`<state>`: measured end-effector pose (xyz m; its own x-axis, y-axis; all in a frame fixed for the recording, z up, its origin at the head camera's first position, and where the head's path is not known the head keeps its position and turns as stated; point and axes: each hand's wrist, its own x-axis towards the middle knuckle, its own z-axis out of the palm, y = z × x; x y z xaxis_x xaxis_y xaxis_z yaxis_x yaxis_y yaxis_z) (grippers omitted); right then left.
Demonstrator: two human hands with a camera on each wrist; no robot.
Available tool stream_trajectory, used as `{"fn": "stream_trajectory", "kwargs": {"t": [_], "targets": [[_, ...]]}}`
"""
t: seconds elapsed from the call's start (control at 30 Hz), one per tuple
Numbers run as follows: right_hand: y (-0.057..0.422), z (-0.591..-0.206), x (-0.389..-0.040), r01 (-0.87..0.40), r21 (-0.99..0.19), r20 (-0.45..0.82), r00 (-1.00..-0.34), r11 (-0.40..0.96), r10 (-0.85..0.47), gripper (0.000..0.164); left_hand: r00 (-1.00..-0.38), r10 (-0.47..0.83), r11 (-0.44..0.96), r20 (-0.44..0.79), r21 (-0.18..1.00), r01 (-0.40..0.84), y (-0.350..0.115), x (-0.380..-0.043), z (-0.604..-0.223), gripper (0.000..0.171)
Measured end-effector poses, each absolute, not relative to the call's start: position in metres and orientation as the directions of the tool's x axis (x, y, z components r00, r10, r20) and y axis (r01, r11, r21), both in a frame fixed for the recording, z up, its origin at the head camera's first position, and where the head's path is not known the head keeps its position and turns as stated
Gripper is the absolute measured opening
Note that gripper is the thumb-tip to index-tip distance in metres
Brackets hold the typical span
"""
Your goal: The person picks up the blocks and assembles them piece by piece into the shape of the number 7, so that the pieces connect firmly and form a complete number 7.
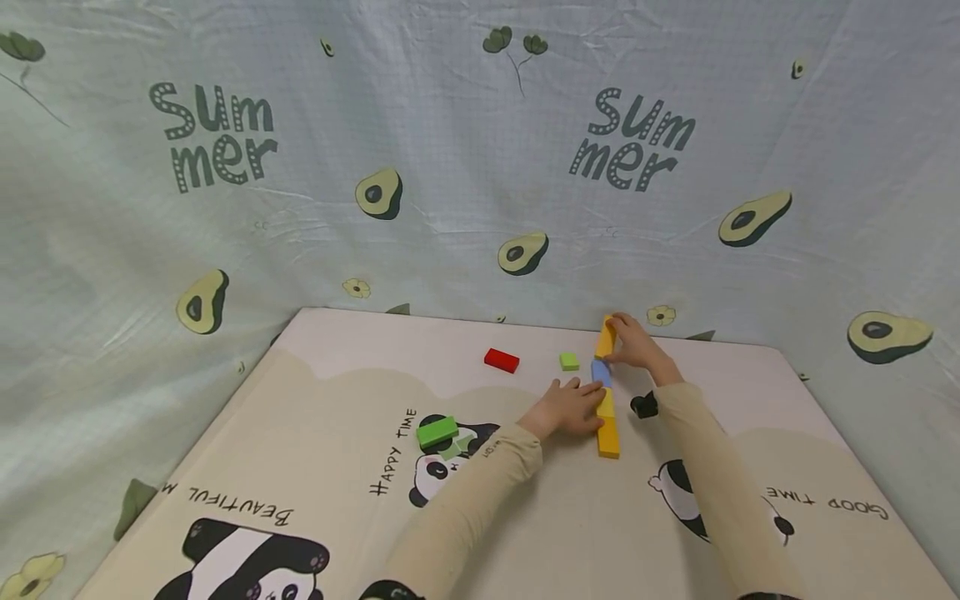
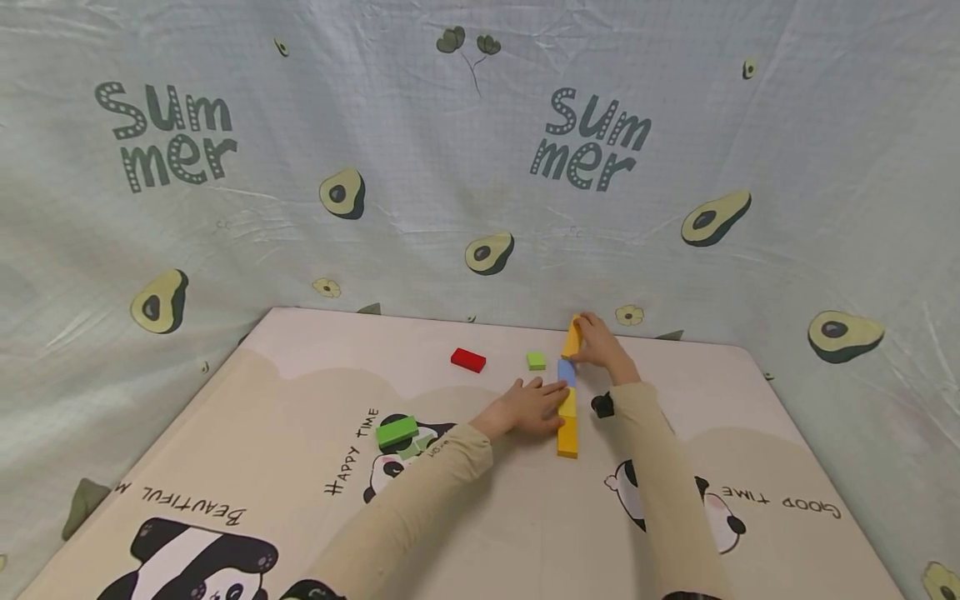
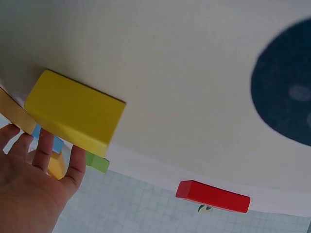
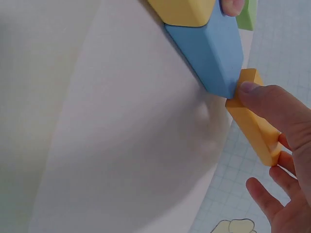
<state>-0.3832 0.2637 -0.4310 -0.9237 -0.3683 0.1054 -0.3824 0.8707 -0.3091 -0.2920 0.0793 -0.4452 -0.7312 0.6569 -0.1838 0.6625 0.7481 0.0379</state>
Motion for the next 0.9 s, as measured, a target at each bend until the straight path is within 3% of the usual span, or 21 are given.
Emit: {"fn": "stream_trajectory", "kwargs": {"t": [0.37,0.47,0.6,0.77,0.9], "targets": [[0.271,-0.442,-0.421,-0.416,-0.378,-0.039,-0.886,0.827,-0.463,0.066,-0.73,0.654,0.751,-0.198,0.055,0.658,0.078,-0.293,-0.444,0.057],[0.293,-0.486,-0.468,-0.424,-0.349,-0.059,-0.88,0.836,-0.471,0.07,-0.728,0.657,0.75,-0.196,0.063,0.659,0.078,-0.294,-0.447,0.057],[0.302,-0.503,-0.491,-0.41,-0.314,-0.133,-0.874,0.856,-0.467,0.07,-0.727,0.659,0.747,-0.19,0.061,0.661,0.079,-0.294,-0.449,0.056],[0.265,-0.45,-0.439,-0.304,-0.335,-0.231,-0.891,0.892,-0.39,0.064,-0.724,0.664,0.742,-0.187,0.054,0.668,0.078,-0.294,-0.449,0.057],[0.256,-0.448,-0.434,-0.237,-0.352,-0.245,-0.91,0.905,-0.334,0.06,-0.729,0.658,0.747,-0.187,0.046,0.663,0.077,-0.295,-0.447,0.057]]}}
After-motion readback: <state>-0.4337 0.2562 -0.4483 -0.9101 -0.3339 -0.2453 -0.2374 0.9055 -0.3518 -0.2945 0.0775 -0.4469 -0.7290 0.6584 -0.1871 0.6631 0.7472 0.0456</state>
